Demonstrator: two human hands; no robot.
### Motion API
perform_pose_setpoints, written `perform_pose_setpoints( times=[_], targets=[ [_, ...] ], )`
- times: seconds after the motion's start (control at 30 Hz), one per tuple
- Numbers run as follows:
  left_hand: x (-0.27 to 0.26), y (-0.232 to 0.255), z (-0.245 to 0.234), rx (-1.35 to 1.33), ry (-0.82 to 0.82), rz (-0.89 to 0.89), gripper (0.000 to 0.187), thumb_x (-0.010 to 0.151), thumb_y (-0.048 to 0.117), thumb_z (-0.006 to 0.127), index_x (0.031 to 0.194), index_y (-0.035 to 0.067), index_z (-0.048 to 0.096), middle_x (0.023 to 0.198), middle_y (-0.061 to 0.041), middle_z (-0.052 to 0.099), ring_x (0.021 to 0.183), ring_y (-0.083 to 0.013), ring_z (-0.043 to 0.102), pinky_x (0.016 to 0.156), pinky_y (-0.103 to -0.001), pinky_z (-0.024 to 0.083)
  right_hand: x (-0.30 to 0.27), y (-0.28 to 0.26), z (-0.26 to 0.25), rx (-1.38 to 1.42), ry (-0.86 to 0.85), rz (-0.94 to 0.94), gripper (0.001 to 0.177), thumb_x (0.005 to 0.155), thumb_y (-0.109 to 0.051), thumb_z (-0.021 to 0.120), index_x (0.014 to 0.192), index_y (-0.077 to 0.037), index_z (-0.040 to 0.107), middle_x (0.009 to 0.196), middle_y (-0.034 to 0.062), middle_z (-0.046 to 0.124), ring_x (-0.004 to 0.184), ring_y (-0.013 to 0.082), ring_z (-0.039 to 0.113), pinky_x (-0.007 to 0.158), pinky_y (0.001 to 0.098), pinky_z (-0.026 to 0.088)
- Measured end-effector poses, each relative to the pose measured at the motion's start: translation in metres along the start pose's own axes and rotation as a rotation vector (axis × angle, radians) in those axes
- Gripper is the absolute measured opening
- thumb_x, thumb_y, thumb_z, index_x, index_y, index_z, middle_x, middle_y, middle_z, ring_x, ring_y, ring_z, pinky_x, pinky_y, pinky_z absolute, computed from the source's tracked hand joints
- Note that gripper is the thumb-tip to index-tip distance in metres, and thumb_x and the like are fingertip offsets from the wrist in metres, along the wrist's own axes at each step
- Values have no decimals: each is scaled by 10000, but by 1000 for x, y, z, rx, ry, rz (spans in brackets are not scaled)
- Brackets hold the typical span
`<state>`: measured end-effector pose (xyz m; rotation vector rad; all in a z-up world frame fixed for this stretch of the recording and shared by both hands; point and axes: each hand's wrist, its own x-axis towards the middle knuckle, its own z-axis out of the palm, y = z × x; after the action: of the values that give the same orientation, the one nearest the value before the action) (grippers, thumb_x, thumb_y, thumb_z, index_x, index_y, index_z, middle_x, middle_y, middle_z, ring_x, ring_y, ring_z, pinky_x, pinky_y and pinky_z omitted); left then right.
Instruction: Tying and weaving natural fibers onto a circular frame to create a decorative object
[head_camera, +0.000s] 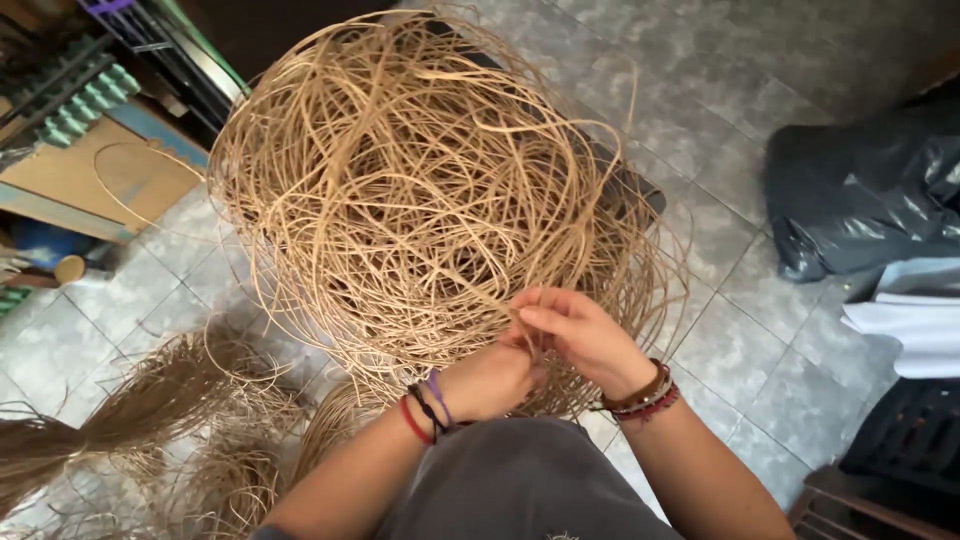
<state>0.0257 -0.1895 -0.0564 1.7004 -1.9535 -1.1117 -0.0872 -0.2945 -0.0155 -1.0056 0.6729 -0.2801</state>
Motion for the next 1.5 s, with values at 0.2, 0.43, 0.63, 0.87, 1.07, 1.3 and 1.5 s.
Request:
perform_pose_setpoints(
  times=[0.2, 0.43, 0.63, 0.87, 1.07, 1.3, 1.5],
  targets=[
    [-15, 44, -70, -913, -19, -69, 831, 926, 532, 608, 1528, -3, 402, 1348, -280, 625, 1224, -401, 626, 1019, -483, 524, 21, -9, -22, -106, 255, -192, 248, 1064, -226, 582, 1055, 11, 653, 592, -68, 314, 409, 18, 324, 304, 171, 287],
    [47, 5, -40, -1701, 96, 131, 651, 1099, 517, 394, 1475, 1, 520, 1461, -220, 582, 1312, -303, 590, 1080, -414, 457, -12, 7, -11, -1103, 238, -293, 325, 1038, -340, 550, 986, -39, 664, 732, 249, 719, 774, 492, 699, 704, 541, 556],
    [80, -13, -80, -2080, 320, 190, 248, 1081, 260, 567, 1186, 59, 668, 1158, -88, 760, 991, -221, 750, 838, -331, 612, -36, 14, -33, -1070, 306, -328, 300, 1032, -404, 523, 849, -226, 680, 591, -9, 698, 618, 281, 734, 604, 349, 568],
    [111, -46, -134, -2356, 511, -189, 247, 1089, 162, 449, 1265, -9, 481, 838, -51, 584, 575, -91, 492, 503, -186, 467, -69, 6, -48, -1149, 174, -311, 316, 1058, -309, 464, 799, -153, 556, 606, -14, 487, 505, 159, 488, 564, 329, 420],
    [89, -15, -128, -2141, 392, 105, 335, 1114, 253, 440, 1285, -18, 539, 702, 59, 483, 527, -37, 390, 435, -157, 335, -59, 7, -51, -980, 77, -175, 294, 1051, -291, 501, 813, -140, 586, 666, -21, 533, 590, 128, 512, 605, 305, 421],
    [73, -21, -120, -1942, 356, 102, 486, 1057, 212, 471, 1469, -47, 466, 622, 108, 320, 489, -37, 262, 415, -182, 194, -19, 17, -48, -955, -87, -149, 173, 1019, -292, 573, 942, -158, 650, 758, -34, 625, 671, 103, 557, 661, 279, 446],
    [35, -29, -51, -1828, 493, -422, 457, 1068, 302, 481, 1413, 11, 552, 618, 90, 451, 483, -43, 362, 443, -161, 311, -1, 23, -42, -944, -107, -72, 120, 1027, -247, 516, 1016, -188, 619, 700, -52, 679, 571, 91, 659, 630, 263, 555]
  ],
)
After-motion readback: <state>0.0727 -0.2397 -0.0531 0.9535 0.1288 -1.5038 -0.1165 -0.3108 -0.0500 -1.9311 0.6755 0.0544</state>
